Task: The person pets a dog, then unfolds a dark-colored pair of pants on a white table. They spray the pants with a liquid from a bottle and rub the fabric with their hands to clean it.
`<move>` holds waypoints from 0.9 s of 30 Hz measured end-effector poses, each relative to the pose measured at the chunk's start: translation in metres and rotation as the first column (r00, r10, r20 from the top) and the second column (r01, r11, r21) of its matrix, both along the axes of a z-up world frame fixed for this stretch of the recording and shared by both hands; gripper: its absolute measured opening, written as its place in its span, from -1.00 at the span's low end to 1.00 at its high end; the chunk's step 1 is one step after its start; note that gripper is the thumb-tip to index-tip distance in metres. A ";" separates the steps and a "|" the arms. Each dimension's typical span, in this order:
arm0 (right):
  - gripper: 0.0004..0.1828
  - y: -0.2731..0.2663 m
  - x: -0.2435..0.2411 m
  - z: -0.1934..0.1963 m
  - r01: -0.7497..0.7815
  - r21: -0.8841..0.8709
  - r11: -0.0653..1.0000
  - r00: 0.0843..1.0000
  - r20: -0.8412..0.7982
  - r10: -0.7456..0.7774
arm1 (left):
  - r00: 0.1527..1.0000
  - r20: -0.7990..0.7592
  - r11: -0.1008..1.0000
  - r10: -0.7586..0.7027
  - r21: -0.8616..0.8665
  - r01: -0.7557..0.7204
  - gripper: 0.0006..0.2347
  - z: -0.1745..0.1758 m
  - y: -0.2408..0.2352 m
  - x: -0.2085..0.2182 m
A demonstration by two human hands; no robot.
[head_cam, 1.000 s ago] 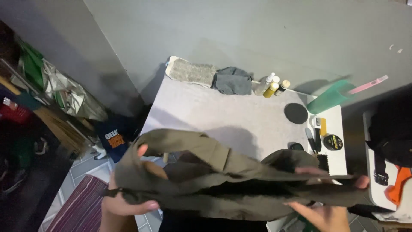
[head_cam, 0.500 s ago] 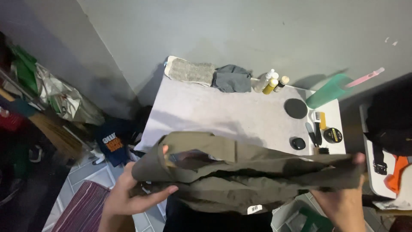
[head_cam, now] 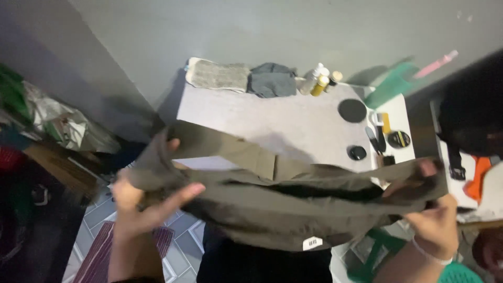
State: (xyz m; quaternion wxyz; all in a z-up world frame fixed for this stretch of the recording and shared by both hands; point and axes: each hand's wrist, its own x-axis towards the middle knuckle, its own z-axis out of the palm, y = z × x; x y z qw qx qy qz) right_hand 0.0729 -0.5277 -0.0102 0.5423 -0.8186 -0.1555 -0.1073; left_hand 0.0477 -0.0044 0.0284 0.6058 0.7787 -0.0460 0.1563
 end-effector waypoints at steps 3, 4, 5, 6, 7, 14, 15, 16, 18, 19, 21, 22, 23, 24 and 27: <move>0.33 -0.024 0.006 -0.001 -0.126 0.288 0.949 0.988 0.121 0.094 | 0.878 0.475 0.900 0.065 0.351 -0.257 -0.57 0.011 0.000 0.013; 0.31 -0.016 0.010 0.015 -0.118 0.166 0.979 0.987 0.130 0.097 | 0.872 0.479 0.940 0.098 0.244 -0.239 -0.52 0.015 -0.005 0.014; 0.30 -0.008 0.014 0.033 -0.108 0.043 0.993 0.985 0.139 0.101 | 0.869 0.478 0.967 0.130 0.133 -0.218 -0.43 0.020 -0.010 0.015; 0.30 -0.005 0.015 0.048 -0.110 0.045 0.993 0.984 0.144 0.102 | 0.866 0.483 0.966 0.130 0.134 -0.220 -0.43 0.029 -0.014 0.017; -0.30 -0.002 0.015 0.064 -0.028 -0.120 0.992 0.992 0.115 0.042 | 0.895 0.442 0.981 0.057 0.144 -0.133 -0.60 0.038 -0.016 0.019; 0.37 -0.056 0.036 0.041 -0.524 0.301 0.797 0.839 0.017 0.544 | 0.826 0.401 0.776 -0.396 -0.334 0.535 -0.84 0.053 -0.019 0.002; 0.37 -0.056 0.036 0.037 -0.533 0.300 0.791 0.832 0.018 0.554 | 0.830 0.402 0.783 -0.387 -0.333 0.526 -0.84 0.057 -0.020 -0.002; 0.00 -0.058 0.038 0.033 -0.614 0.226 0.756 0.783 0.051 0.620 | 0.903 0.295 0.911 -0.311 -0.180 0.372 -0.85 0.060 -0.022 -0.005; -0.35 -0.081 0.069 -0.007 -0.692 0.143 0.708 0.721 0.089 0.687 | 0.957 0.211 0.979 -0.198 0.002 0.202 -0.80 0.056 -0.026 -0.013; -0.39 -0.105 0.085 -0.054 -0.824 0.269 0.498 0.553 0.195 0.810 | 0.993 0.116 0.998 0.037 0.039 -0.042 -0.86 0.049 -0.028 -0.017; -0.08 -0.110 0.066 -0.074 -0.898 0.369 0.240 0.364 0.315 0.876 | 0.959 0.019 0.954 0.283 0.097 -0.283 -0.74 0.044 -0.030 -0.022; -0.27 -0.092 0.048 -0.042 -0.765 0.497 0.410 0.550 0.171 0.817 | 0.988 0.144 0.997 0.061 0.033 -0.066 -0.85 0.048 -0.029 -0.022; -0.36 -0.074 0.030 -0.010 -0.585 0.584 0.563 0.696 0.005 0.718 | 0.949 0.276 0.987 -0.155 -0.004 0.162 -0.85 0.051 -0.027 -0.023; -0.36 -0.064 0.033 -0.008 -0.585 0.587 0.560 0.692 0.001 0.722 | 0.951 0.270 0.988 -0.150 -0.005 0.157 -0.85 0.048 -0.021 -0.018; 0.10 -0.037 0.036 0.007 -0.427 0.321 0.845 0.897 0.038 0.439 | 0.608 0.216 0.563 -0.764 -0.237 0.791 0.20 0.048 -0.011 -0.010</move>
